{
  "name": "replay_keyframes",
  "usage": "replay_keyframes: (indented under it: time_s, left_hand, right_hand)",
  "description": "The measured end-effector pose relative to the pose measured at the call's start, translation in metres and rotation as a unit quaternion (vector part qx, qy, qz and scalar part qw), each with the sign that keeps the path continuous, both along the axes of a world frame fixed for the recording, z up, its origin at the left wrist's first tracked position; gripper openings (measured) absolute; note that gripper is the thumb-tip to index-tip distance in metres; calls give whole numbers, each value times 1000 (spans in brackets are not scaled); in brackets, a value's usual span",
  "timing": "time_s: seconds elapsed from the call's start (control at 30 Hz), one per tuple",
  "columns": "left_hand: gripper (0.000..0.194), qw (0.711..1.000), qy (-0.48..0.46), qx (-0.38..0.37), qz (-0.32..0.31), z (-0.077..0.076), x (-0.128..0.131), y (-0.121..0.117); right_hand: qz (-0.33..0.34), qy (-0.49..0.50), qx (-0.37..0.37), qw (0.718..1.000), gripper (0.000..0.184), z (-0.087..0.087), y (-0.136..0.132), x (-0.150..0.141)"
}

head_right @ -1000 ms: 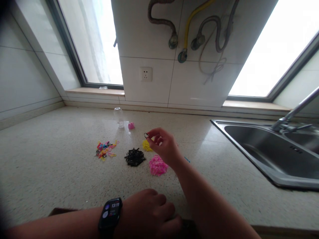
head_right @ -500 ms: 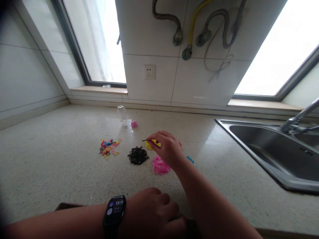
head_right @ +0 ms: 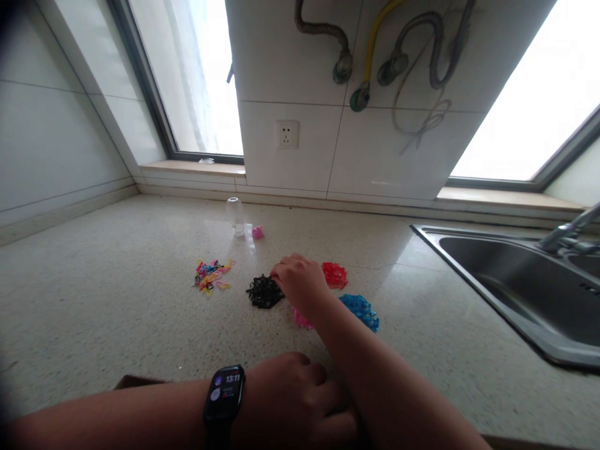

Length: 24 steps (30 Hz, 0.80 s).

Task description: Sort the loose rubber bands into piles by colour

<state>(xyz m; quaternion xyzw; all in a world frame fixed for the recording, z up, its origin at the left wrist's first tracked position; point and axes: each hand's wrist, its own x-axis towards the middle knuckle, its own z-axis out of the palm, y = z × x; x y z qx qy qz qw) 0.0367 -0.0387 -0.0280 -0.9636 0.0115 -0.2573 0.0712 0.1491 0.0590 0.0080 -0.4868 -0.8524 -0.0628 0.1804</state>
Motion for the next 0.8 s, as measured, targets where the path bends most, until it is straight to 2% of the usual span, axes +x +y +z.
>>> replay_keyframes:
  time_s: [0.23,0.4,0.67,0.8]
  left_hand:
    - [11,1000,5,7,0,1,-2,0]
    - [12,1000,11,16,-1,3,-3,1]
    - [11,1000,-11,12,-3,-1,0,1]
    - [12,1000,-14,19,1,-1,-1,1]
  right_hand:
    - [43,-25,-27,998,18,-3,3,1]
    - [38,-22,-37,998,19,-3,2,6]
    - [56,-35,-44,997,25,-5,3,7]
    - [39,-12,-36,999,26,-3,2,7]
